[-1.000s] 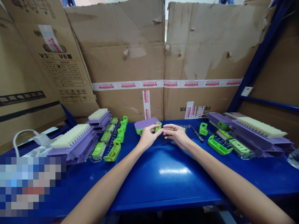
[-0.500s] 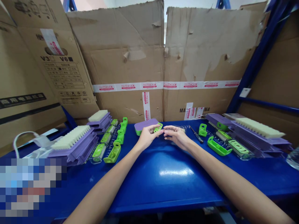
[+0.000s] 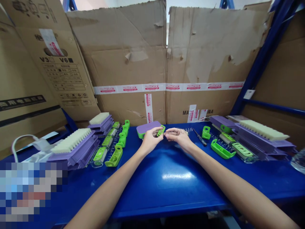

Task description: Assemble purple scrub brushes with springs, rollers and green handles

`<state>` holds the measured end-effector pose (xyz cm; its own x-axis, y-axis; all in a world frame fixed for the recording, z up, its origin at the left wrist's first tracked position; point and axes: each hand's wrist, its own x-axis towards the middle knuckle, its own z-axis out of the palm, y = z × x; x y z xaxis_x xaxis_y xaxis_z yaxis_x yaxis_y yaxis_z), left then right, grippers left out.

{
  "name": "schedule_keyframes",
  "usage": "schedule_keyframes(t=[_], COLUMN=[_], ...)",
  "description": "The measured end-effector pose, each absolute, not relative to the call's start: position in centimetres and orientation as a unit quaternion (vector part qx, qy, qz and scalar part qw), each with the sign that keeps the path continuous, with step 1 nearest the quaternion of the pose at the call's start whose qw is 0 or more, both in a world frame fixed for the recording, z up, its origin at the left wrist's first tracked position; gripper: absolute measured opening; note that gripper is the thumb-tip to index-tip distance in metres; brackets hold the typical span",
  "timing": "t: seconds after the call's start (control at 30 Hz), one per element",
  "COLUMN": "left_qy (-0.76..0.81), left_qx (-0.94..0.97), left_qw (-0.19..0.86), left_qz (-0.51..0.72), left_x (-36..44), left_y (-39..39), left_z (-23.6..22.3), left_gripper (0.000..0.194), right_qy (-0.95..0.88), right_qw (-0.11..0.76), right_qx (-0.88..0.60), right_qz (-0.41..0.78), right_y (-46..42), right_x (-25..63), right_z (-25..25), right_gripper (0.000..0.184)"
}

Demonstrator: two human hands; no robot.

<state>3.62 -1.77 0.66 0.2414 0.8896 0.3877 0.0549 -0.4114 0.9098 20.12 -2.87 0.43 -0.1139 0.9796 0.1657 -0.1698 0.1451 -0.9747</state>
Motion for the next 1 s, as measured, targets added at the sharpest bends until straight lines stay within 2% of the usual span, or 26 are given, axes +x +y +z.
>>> schedule_keyframes(t=[0.13, 0.43, 0.67, 1.0], left_qy=[0.355, 0.372, 0.382, 0.389], left_qx=[0.674, 0.685, 0.655, 0.632], left_qw=[0.395, 0.401, 0.438, 0.451], left_qz=[0.514, 0.482, 0.484, 0.495], left_x=[3.7, 3.7, 3.9, 4.1], left_y=[-1.8, -1.9, -1.8, -1.8], left_z=[0.6, 0.6, 0.0, -0.4], left_gripper=[0.042, 0.067, 0.039, 0.042], right_qy=[-0.577, -0.688, -0.694, -0.676], right_qw=[0.557, 0.498, 0.496, 0.494], right_qx=[-0.402, -0.414, -0.413, -0.442], right_qz=[0.442, 0.326, 0.320, 0.322], right_y=[-2.8, -3.2, -2.9, -3.1], right_x=[19.8, 19.7, 19.7, 19.5], right_z=[0.4, 0.2, -0.2, -0.1], right_gripper=[0.027, 0.020, 0.020, 0.022])
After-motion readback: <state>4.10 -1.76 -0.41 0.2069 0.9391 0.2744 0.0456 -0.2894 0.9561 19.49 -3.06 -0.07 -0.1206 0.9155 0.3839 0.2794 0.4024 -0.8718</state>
